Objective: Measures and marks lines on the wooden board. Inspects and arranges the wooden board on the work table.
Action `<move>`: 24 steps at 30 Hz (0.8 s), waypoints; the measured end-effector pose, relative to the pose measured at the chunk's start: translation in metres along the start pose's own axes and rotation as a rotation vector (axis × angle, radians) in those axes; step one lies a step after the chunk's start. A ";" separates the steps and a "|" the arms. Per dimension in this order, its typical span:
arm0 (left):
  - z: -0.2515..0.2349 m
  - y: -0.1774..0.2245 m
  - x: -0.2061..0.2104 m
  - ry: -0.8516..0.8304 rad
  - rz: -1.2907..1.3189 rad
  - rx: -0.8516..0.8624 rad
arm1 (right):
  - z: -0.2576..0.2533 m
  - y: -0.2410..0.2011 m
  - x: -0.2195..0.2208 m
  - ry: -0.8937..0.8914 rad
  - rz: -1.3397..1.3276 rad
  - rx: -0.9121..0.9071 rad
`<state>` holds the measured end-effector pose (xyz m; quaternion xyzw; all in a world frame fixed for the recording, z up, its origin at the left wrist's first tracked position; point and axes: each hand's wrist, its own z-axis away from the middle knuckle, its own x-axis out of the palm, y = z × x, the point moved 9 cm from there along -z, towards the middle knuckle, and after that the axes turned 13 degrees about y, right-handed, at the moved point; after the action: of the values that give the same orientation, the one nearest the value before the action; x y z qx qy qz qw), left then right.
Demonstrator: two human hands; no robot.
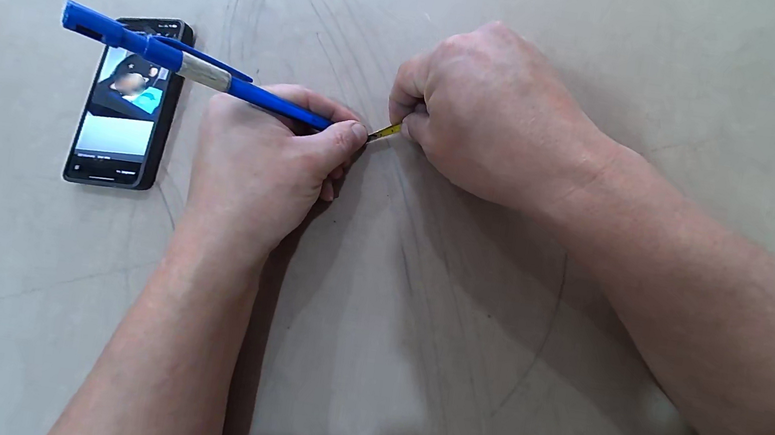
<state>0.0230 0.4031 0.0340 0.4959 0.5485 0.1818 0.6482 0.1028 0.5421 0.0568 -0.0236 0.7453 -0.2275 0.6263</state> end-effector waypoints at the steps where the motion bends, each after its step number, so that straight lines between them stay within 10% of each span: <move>1: 0.001 0.000 0.000 -0.002 0.003 0.004 | 0.002 0.000 0.000 -0.001 -0.003 0.002; 24: 0.035 0.004 0.001 -0.046 -0.012 0.044 | 0.041 -0.006 -0.003 0.002 -0.021 0.041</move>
<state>0.0554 0.3902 0.0340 0.5110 0.5403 0.1543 0.6505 0.1408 0.5252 0.0572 -0.0184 0.7409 -0.2494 0.6233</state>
